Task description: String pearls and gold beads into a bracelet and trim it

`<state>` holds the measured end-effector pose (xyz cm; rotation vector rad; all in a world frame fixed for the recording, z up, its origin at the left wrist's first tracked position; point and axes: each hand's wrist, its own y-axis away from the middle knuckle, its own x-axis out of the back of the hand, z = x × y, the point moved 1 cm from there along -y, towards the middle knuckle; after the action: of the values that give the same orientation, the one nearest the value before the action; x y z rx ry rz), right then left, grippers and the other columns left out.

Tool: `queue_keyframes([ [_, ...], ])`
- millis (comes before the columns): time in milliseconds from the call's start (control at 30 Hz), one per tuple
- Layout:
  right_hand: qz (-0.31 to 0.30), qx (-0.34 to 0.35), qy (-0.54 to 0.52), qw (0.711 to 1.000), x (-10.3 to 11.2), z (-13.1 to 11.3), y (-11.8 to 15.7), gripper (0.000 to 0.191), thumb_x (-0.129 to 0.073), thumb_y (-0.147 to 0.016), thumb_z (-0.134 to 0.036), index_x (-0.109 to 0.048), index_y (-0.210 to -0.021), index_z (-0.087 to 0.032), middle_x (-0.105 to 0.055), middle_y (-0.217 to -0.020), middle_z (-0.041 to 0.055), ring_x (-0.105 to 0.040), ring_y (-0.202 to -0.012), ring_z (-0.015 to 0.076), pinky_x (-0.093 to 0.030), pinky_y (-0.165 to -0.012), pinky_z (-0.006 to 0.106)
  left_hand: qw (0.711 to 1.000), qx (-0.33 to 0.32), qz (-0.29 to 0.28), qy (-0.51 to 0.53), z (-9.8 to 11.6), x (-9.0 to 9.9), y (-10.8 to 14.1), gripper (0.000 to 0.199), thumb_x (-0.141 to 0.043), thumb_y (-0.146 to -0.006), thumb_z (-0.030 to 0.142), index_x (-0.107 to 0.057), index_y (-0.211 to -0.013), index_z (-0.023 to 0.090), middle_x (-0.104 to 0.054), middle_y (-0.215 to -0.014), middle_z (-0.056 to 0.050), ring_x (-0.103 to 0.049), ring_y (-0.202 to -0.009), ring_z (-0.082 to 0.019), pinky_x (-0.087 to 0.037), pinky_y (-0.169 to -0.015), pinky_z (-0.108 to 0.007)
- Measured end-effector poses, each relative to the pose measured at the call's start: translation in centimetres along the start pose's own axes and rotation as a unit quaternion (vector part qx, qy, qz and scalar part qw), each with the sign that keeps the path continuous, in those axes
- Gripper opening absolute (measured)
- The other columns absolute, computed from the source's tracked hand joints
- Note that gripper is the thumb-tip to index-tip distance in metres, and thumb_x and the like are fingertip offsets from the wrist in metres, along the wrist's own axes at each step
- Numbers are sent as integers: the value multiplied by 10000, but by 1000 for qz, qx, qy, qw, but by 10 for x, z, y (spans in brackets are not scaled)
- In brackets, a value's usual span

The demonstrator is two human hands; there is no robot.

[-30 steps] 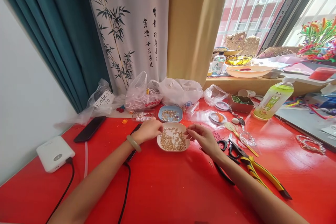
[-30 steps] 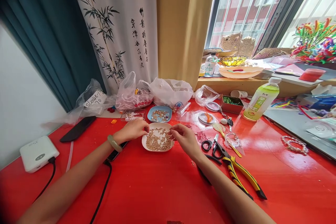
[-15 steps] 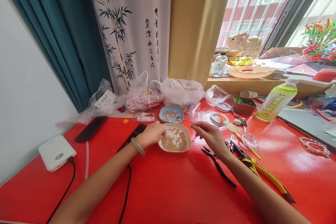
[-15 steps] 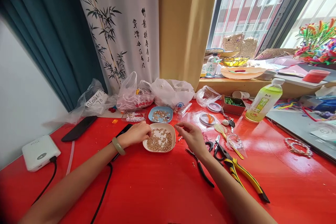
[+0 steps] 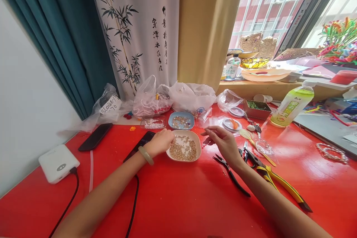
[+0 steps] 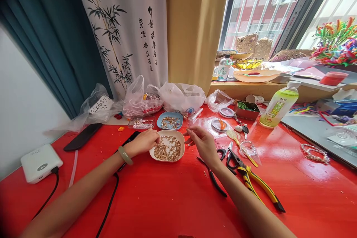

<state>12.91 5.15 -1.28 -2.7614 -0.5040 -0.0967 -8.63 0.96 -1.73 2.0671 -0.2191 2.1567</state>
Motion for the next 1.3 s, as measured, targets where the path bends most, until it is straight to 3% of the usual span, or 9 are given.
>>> queue_keyframes([
  [267,7,-14,-63,998,-1,-2,0,217,-509,-778,-404,-471,-793,-191,-658,-758,43,-631,-590,146,-489,-520,260,999,27,42,9,3,4,2,165,-447,-758,134,-609,-733,148,-606,-745,-100,-517,-842,-241,-384,-633,-293],
  [367,-14,-6,-52,999,-3,1,0,193,-509,-783,-374,-510,-794,-182,-645,-773,39,-631,-640,145,-492,-572,267,986,38,87,140,5,5,-4,145,-470,-755,179,-609,-729,148,-620,-745,-85,-537,-798,-220,-390,-640,-292],
  [433,-43,-12,-31,999,-7,4,1,191,-519,-773,-360,-546,-789,-172,-644,-776,41,-628,-661,145,-486,-601,268,946,36,80,313,8,3,-9,114,-511,-731,207,-606,-727,142,-627,-734,-62,-553,-718,-178,-402,-628,-271],
  [567,-113,-66,9,991,-21,6,8,184,-552,-722,-330,-602,-731,-154,-632,-652,20,-600,-602,134,-470,-589,259,788,49,35,613,17,-8,-16,142,-616,-651,242,-611,-722,118,-614,-700,-38,-552,-656,-124,-422,-616,-233],
  [667,-142,-96,15,985,-29,4,14,184,-551,-702,-318,-605,-660,-147,-611,-594,8,-570,-551,121,-456,-550,245,698,56,17,714,24,-15,-15,192,-681,-593,258,-626,-709,115,-613,-711,-28,-547,-660,-100,-419,-654,-227],
  [767,-150,-112,8,982,-32,1,17,172,-538,-698,-288,-581,-609,-148,-588,-556,-5,-544,-512,105,-440,-522,227,655,65,5,753,29,-18,-14,212,-721,-546,249,-633,-683,114,-608,-682,-11,-533,-616,-78,-405,-637,-217],
  [933,-138,-117,-11,983,-32,0,18,150,-525,-693,-246,-553,-573,-161,-558,-503,-25,-516,-470,95,-429,-500,220,622,72,0,780,31,-19,-14,218,-743,-515,217,-639,-677,115,-611,-672,0,-536,-613,-71,-398,-643,-215],
  [1300,-121,-111,-14,986,-32,0,19,144,-517,-686,-224,-536,-556,-165,-547,-502,-29,-500,-472,95,-410,-503,222,608,76,5,790,30,-21,-15,221,-756,-490,189,-645,-661,102,-619,-657,-12,-544,-601,-74,-402,-632,-212],
])
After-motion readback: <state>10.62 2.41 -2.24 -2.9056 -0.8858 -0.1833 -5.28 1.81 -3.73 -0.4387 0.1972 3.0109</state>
